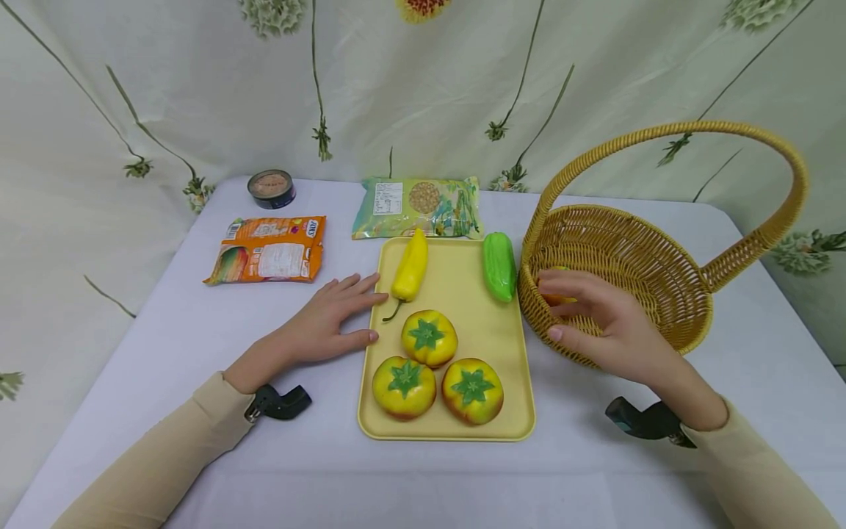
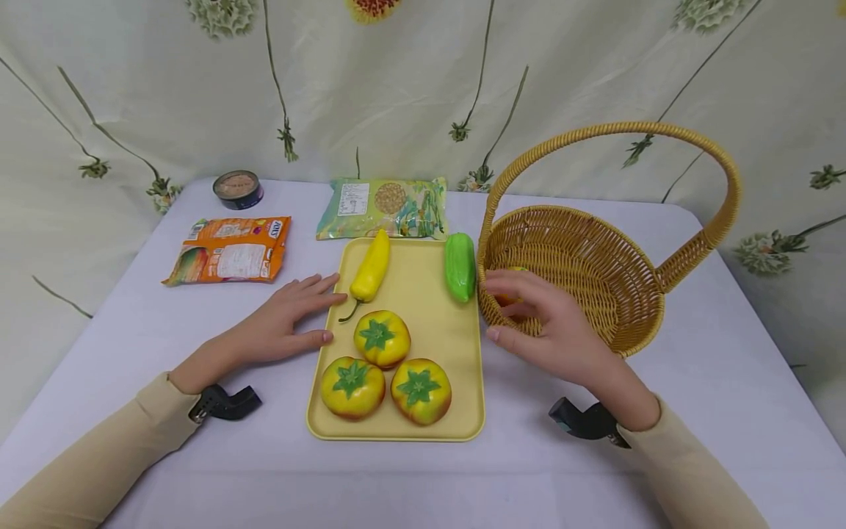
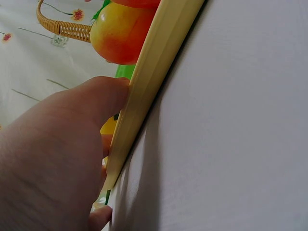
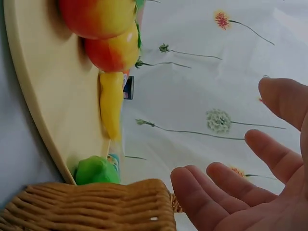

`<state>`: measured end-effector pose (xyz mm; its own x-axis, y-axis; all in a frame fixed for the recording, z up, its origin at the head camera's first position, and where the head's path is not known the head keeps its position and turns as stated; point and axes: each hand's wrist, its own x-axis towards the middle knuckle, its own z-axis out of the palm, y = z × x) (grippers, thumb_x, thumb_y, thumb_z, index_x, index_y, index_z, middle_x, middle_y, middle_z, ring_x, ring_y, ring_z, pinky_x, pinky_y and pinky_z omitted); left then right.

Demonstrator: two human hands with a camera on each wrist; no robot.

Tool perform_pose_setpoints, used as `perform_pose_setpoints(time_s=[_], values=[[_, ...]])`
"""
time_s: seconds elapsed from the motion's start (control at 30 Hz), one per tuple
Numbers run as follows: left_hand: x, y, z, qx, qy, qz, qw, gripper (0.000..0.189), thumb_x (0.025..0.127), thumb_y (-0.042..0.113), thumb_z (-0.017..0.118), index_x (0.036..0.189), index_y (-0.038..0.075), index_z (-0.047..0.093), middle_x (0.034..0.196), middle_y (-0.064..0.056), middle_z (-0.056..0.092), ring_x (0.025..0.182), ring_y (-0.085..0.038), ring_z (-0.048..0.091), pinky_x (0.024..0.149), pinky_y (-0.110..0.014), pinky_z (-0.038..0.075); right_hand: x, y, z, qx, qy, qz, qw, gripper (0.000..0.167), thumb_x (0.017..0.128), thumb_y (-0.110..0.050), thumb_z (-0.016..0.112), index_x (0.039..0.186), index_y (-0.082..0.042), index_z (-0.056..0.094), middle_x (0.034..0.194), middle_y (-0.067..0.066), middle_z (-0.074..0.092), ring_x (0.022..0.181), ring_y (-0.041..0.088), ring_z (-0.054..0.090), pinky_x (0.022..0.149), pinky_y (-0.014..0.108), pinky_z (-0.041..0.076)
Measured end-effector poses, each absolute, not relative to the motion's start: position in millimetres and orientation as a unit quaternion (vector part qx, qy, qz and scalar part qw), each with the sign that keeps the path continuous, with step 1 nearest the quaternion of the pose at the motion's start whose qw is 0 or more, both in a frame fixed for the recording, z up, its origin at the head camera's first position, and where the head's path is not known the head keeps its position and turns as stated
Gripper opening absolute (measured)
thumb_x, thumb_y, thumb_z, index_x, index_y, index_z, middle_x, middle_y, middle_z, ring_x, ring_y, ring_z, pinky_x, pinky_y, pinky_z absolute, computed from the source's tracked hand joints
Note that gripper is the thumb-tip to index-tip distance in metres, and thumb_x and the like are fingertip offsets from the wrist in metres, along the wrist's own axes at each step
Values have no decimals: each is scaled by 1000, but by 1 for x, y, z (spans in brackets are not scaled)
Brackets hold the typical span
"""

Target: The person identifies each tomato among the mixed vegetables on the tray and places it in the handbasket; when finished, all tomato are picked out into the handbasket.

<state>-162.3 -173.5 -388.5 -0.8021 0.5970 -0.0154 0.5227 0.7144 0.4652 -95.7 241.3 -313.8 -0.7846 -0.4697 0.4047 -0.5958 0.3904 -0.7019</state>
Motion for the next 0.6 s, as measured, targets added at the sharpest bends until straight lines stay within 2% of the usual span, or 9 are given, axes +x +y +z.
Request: perform_pose_setpoints(time_s=[0.13,0.27,0.37,0.6], values=[[-162,-173,-389,303,922,226,83,63,95,45,66,152,21,51,169,-7,28,157,-42,21,126,-66,13,-95,235,-321,360,-824,435,51,57,79,10,79,132,-3,64,145,5,59,130,1,56,99,18,54],[-163,-173,-389,302,923,226,83,64,95,46,66,152,22,50,170,-6,28,157,-42,21,126,-67,13,-94,228,-329,394,-827,398,42,57,78,1,82,132,-10,65,143,15,60,132,6,55,104,17,49],[-163,-173,-388,301,923,226,84,64,95,46,66,152,22,50,170,-6,28,157,-41,20,126,-66,13,-91,223,-334,398,-832,386,15,54,81,-6,82,132,-13,66,144,14,60,136,10,54,108,17,45],[-162,-173,-388,303,922,226,82,64,95,46,66,152,22,51,169,-7,29,157,-42,22,126,-66,14,-84,211,-345,409,-832,369,-66,50,87,-20,81,134,-18,65,152,14,53,143,27,49,115,35,46]])
